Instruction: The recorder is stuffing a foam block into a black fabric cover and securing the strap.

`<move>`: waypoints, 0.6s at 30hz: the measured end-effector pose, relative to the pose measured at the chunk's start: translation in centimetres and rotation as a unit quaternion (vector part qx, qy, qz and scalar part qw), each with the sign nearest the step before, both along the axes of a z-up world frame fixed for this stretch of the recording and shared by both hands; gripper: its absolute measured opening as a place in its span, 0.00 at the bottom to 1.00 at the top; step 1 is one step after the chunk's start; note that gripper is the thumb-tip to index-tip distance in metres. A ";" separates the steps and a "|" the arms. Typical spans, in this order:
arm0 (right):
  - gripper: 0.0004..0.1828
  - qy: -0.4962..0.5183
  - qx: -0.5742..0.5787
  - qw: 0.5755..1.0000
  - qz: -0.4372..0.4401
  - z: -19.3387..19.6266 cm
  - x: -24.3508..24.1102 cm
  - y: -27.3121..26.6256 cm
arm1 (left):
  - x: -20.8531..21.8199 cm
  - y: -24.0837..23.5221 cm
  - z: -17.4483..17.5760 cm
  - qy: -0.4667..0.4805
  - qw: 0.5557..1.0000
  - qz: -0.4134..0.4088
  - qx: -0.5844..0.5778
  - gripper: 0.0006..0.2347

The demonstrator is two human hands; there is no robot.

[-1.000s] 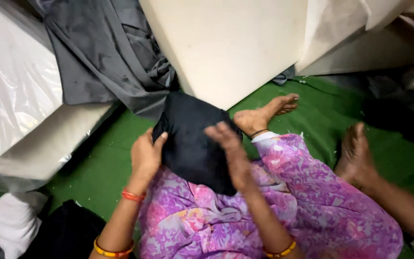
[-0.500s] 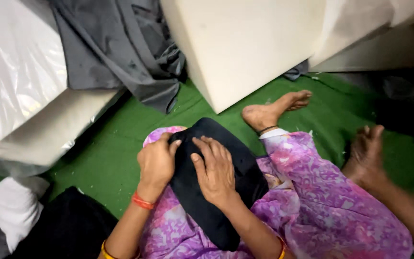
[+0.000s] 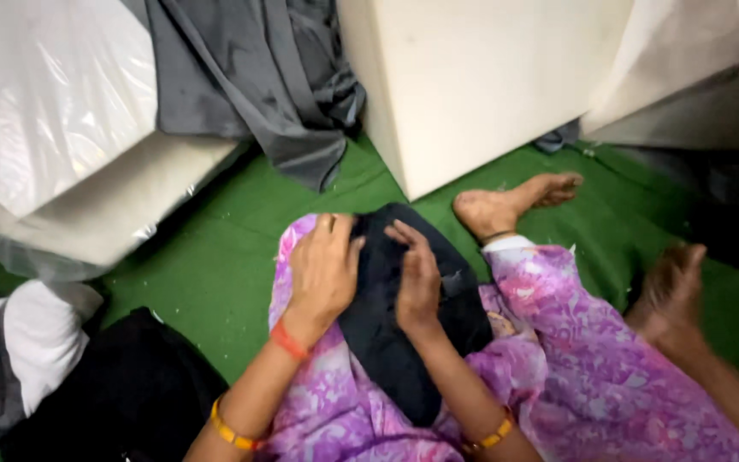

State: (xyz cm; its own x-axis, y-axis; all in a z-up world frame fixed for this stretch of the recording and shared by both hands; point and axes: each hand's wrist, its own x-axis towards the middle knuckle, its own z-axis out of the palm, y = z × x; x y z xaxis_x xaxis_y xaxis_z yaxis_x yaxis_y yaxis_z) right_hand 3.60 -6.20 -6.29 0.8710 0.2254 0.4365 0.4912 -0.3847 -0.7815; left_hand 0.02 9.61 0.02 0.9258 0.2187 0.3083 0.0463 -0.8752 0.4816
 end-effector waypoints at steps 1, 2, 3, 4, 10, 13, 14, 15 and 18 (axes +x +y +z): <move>0.31 0.081 0.118 0.989 0.042 -0.1 0.8 -0.2 | -0.2 0.8 0.8 -0.013 1.000 0.004 -0.018 0.13; 0.31 0.080 0.119 0.989 0.042 0.8 0.5 -1.3 | -1.4 1.2 1.1 -0.015 1.000 0.004 -0.017 0.13; 0.27 0.148 0.237 0.958 0.069 1.5 0.3 -2.3 | -2.5 1.7 1.3 -0.075 0.993 -0.086 0.003 0.11; 0.24 0.215 0.348 0.908 0.089 2.1 -0.1 -3.4 | -3.6 2.2 1.2 -0.132 0.975 -0.178 0.019 0.10; 0.28 0.219 -0.159 0.962 -0.022 5.6 -9.2 -8.0 | -4.6 1.2 -1.3 -0.159 0.948 -0.275 0.008 0.14; 0.31 0.034 -0.266 0.963 0.004 7.6 -10.7 -6.0 | -3.8 -0.5 -2.5 -0.183 0.936 -0.300 0.002 0.15; 0.31 0.035 -0.268 0.963 0.003 6.7 -10.8 -5.9 | -3.6 -0.7 -2.8 -0.183 0.936 -0.301 0.001 0.15; 0.29 0.038 -0.292 0.956 0.000 5.9 -10.8 -5.9 | -3.4 -0.8 -3.1 -0.182 0.930 -0.321 0.014 0.15; 0.23 0.004 -0.317 0.948 0.031 3.0 -10.8 -5.6 | -3.0 -0.7 -4.0 -0.160 0.922 -0.349 0.045 0.15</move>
State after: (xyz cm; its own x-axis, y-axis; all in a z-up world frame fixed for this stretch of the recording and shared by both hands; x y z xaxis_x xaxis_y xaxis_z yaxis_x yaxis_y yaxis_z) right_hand -7.21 -11.78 -3.30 0.8501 0.4916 0.1889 0.5234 -0.7488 -0.4067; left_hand -3.03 8.93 -3.95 0.6907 -0.4356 0.5773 -0.6746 -0.6756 0.2974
